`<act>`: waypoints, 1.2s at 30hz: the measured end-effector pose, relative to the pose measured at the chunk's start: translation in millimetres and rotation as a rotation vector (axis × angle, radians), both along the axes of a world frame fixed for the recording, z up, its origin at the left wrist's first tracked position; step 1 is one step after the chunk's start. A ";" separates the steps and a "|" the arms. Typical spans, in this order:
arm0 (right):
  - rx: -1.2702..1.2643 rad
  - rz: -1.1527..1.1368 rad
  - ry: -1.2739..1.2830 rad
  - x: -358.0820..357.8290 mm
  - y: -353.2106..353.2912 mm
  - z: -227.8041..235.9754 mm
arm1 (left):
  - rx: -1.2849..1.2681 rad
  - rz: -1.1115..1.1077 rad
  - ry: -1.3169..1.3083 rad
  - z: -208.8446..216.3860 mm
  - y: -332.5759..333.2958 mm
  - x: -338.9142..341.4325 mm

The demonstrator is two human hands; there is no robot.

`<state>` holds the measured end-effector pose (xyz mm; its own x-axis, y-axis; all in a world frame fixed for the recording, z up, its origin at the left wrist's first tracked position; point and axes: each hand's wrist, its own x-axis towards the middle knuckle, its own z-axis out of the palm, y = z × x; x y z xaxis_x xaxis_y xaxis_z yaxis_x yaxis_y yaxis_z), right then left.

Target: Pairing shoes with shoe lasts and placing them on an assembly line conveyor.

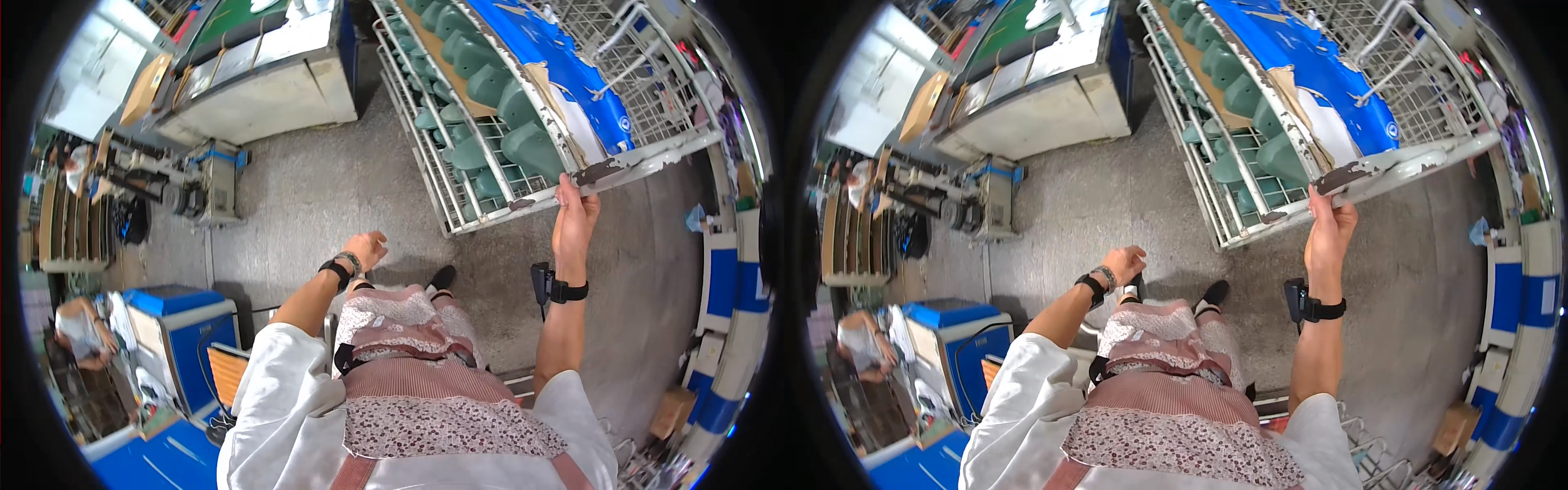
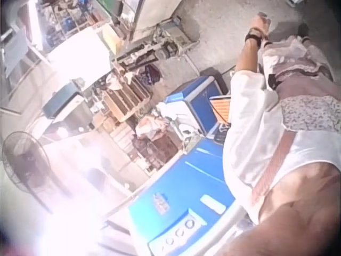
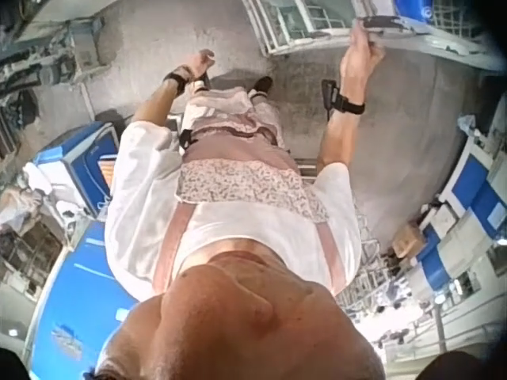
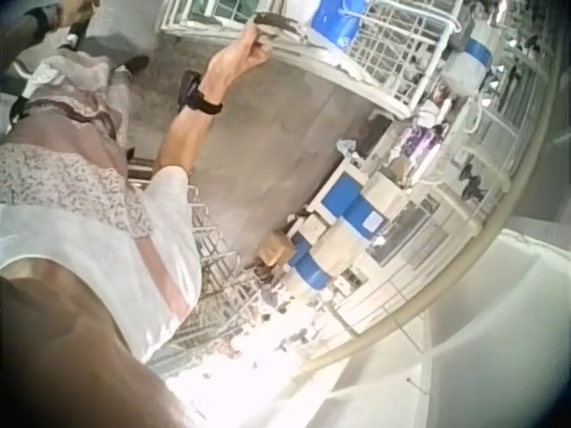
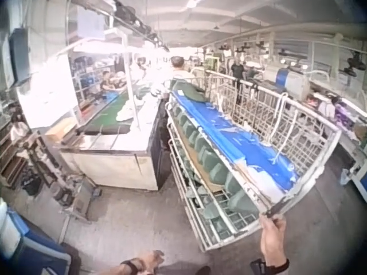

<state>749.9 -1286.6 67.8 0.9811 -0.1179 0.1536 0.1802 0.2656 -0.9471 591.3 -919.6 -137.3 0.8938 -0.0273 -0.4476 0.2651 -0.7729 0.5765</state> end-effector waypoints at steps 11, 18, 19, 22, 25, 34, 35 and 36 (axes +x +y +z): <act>-0.032 -0.499 0.132 -21.5 2.5 -2.8 | 0.188 0.404 0.439 -50.7 50.1 -232.6; 0.206 -0.367 0.076 11.3 -85.5 -60.6 | -0.094 0.792 0.457 -62.7 73.7 -316.5; -0.125 -0.512 -0.094 20.9 -91.3 -63.0 | -0.157 0.870 0.439 -65.7 79.2 -321.3; -1.457 -0.552 -0.161 3.3 -93.0 -20.1 | -0.177 0.854 0.338 -71.1 82.3 -330.9; -1.328 -0.859 -0.245 -21.0 -93.6 -24.1 | -0.130 0.850 0.346 -58.6 110.1 -301.0; -1.305 0.316 0.477 14.1 163.7 -260.4 | -0.122 1.387 0.282 -20.2 289.5 -300.3; -1.379 0.454 0.577 13.1 187.9 -285.0 | -0.110 1.397 0.217 -18.7 317.7 -299.2; -1.396 0.441 0.563 98.6 233.3 -286.0 | -0.099 1.405 0.152 -19.8 352.5 -298.6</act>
